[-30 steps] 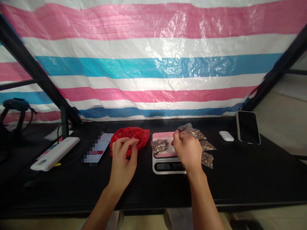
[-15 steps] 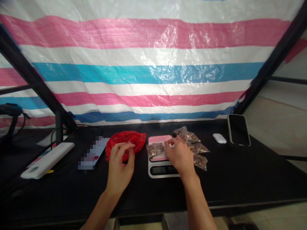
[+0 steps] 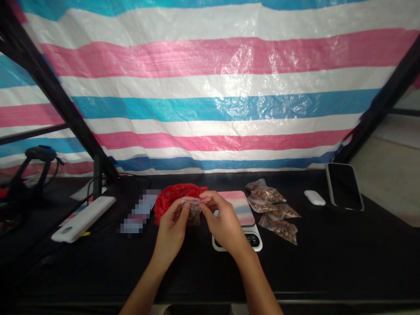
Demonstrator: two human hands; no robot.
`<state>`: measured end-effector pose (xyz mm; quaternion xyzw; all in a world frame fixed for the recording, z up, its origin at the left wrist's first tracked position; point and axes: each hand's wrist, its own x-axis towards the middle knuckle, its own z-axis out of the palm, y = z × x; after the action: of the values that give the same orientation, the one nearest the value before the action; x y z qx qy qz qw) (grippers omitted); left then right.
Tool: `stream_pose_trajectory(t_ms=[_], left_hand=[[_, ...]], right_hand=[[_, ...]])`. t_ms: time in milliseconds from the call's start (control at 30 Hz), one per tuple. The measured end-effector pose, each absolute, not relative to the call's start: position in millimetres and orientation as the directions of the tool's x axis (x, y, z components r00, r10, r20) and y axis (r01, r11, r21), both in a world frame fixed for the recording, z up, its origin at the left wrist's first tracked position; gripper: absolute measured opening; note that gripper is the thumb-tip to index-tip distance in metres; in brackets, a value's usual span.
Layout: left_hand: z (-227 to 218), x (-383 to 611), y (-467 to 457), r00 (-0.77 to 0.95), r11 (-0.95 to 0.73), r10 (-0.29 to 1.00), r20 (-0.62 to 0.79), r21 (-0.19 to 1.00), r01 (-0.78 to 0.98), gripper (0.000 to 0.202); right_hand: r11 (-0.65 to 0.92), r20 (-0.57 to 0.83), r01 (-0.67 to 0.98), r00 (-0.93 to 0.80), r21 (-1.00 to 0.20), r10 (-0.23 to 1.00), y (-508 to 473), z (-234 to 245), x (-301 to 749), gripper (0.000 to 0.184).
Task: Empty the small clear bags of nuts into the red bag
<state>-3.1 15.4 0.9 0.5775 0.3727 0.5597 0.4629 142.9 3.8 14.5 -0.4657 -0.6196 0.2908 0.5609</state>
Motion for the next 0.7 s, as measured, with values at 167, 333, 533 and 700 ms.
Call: stream_pose_trajectory(t_ms=[167, 333, 533, 700], left_hand=[[5, -10, 13, 0.064, -0.296, 0.95, 0.305, 0.948, -0.112, 0.028], [4, -14, 14, 0.052, -0.277, 0.957, 0.285, 0.952, -0.128, 0.028], [5, -16, 13, 0.1, -0.273, 0.952, 0.291, 0.949, -0.156, 0.028], [6, -19, 11, 0.083, -0.221, 0.968, 0.237, 0.961, -0.168, 0.031]], right_hand=[[0.385, 0.402, 0.122, 0.169, -0.915, 0.9, 8, 16, 128, 0.026], [0.354, 0.337, -0.027, 0.246, -0.935, 0.909, 11, 16, 116, 0.034], [0.335, 0.299, -0.105, 0.263, -0.936, 0.917, 9, 19, 112, 0.03], [0.337, 0.291, -0.133, 0.283, -0.932, 0.914, 11, 20, 109, 0.034]])
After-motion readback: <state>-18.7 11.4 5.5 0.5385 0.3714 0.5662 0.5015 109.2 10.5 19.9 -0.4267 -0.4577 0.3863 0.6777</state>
